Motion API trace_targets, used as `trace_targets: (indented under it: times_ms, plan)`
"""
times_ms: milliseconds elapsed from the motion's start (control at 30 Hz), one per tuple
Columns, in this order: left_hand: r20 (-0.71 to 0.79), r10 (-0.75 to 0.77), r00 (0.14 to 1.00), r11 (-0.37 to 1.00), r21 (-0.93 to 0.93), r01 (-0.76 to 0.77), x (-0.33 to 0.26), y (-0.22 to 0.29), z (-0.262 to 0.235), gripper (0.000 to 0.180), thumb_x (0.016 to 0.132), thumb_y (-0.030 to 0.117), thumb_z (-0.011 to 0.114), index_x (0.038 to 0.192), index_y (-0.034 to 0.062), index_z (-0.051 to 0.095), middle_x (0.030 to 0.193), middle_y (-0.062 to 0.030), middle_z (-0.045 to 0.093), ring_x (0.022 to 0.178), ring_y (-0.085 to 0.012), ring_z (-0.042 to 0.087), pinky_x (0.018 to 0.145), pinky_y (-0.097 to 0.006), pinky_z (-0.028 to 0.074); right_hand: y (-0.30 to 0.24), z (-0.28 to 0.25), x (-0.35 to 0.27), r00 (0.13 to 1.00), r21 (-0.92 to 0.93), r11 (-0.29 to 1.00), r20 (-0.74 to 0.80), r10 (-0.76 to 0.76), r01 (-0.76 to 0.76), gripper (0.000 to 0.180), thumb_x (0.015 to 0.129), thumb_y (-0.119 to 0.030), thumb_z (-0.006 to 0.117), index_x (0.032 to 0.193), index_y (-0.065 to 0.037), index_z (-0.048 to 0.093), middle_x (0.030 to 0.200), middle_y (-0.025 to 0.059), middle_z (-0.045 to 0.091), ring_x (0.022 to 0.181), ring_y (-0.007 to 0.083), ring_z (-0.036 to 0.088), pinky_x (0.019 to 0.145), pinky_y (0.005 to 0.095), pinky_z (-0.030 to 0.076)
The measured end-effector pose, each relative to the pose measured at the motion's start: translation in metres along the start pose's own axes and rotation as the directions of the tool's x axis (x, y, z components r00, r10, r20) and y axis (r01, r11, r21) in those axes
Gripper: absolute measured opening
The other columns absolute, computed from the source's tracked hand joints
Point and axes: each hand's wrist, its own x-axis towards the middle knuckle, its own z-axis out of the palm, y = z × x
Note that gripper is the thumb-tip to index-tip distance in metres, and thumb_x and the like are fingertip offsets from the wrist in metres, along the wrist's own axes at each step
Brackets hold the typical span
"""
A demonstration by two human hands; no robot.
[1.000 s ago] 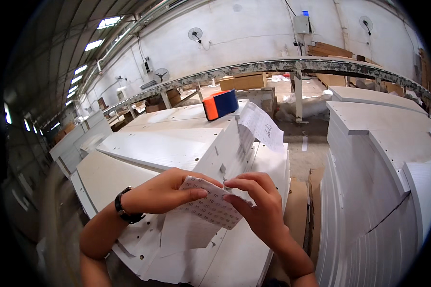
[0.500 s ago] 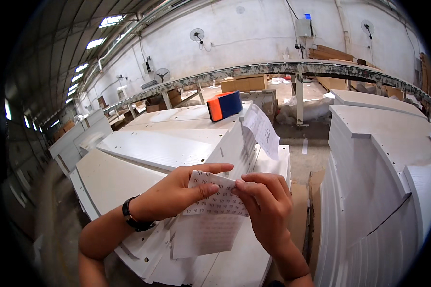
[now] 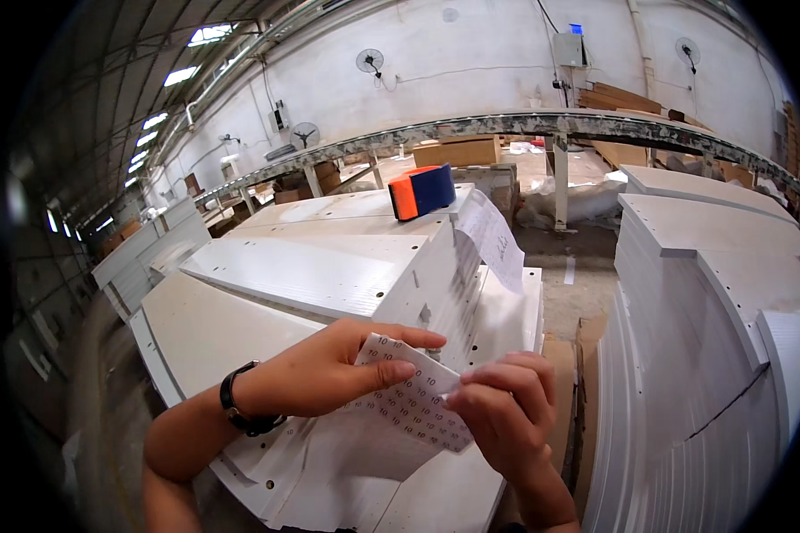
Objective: The person peels small circular labels from a sheet and applies them individually to specific locations on a stack of white wooden furniture panels.
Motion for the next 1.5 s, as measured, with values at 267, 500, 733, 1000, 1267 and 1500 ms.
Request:
trace_targets:
  times_ms: [267, 500, 733, 1000, 1267, 1500]
  plan:
    - [0.096, -0.005, 0.995, 0.989, 0.147, -0.010, 0.005, -0.008, 0.005, 0.028, 0.088, 0.016, 0.051, 0.112, 0.0022, 0.054, 0.097, -0.0106, 0.062, 0.087, -0.0151, 0.057, 0.078, -0.029, 0.044, -0.009, -0.003, 0.003, 0.964, 0.430, 0.871, -0.004, 0.266, -0.239, 0.024, 0.073, -0.005, 0.069, 0.092, -0.003, 0.055, 0.088, 0.0088, 0.058, 0.079, 0.0211, 0.057, 0.069, 0.0290, 0.048]
    - [0.150, -0.008, 0.989, 0.973, 0.228, -0.026, 0.001, -0.007, 0.011, 0.018, 0.080, 0.009, 0.054, 0.094, -0.0008, 0.057, 0.083, -0.0179, 0.062, 0.079, -0.0297, 0.061, 0.071, -0.035, 0.045, -0.013, 0.016, 0.009, 0.969, 0.446, 0.861, 0.144, 0.202, -0.246, 0.040, 0.068, 0.005, 0.069, 0.105, -0.002, 0.054, 0.085, 0.0102, 0.061, 0.075, 0.0183, 0.060, 0.063, 0.0274, 0.049]
    - [0.182, -0.090, 0.979, 0.947, 0.321, 0.028, 0.004, -0.009, 0.013, 0.027, 0.079, 0.008, 0.055, 0.105, 0.0002, 0.054, 0.089, -0.0189, 0.061, 0.082, -0.0307, 0.059, 0.075, -0.035, 0.045, -0.012, 0.016, 0.003, 0.982, 0.360, 0.916, 0.132, 0.138, -0.177, 0.039, 0.067, 0.006, 0.068, 0.103, -0.004, 0.056, 0.084, 0.0098, 0.061, 0.072, 0.0197, 0.058, 0.060, 0.0278, 0.048]
    - [-0.292, 0.272, 0.917, 0.891, 0.436, -0.125, -0.002, -0.012, 0.010, 0.042, 0.081, 0.008, 0.054, 0.120, -0.0033, 0.045, 0.087, -0.0255, 0.059, 0.084, -0.0380, 0.058, 0.075, -0.035, 0.046, -0.006, 0.013, -0.017, 0.997, 0.456, 0.889, -0.071, -0.024, 0.053, 0.030, 0.070, -0.001, 0.068, 0.091, -0.011, 0.048, 0.080, 0.0045, 0.058, 0.066, 0.0187, 0.055, 0.056, 0.0270, 0.046]
    - [-0.555, 0.734, 0.392, 0.653, 0.416, -0.633, -0.001, 0.018, -0.015, 0.027, 0.089, 0.012, 0.051, 0.114, 0.0032, 0.055, 0.104, -0.0097, 0.062, 0.089, -0.0124, 0.060, 0.082, -0.024, 0.045, -0.008, 0.036, -0.050, 0.816, 0.798, 0.196, 0.522, 0.250, -0.570, 0.037, 0.073, 0.006, 0.065, 0.092, -0.009, 0.036, 0.080, 0.0070, 0.054, 0.071, 0.0145, 0.055, 0.064, 0.0275, 0.044]
    - [-0.515, 0.686, 0.514, 0.726, 0.437, -0.532, 0.002, -0.002, -0.018, 0.025, 0.089, 0.011, 0.050, 0.112, 0.0014, 0.057, 0.103, -0.0090, 0.063, 0.088, -0.0104, 0.059, 0.082, -0.023, 0.045, -0.040, 0.070, -0.068, 0.713, 0.714, 0.044, 0.690, 0.128, -0.699, 0.035, 0.075, 0.001, 0.066, 0.093, -0.007, 0.037, 0.085, 0.0074, 0.058, 0.080, 0.0127, 0.056, 0.071, 0.0262, 0.043]
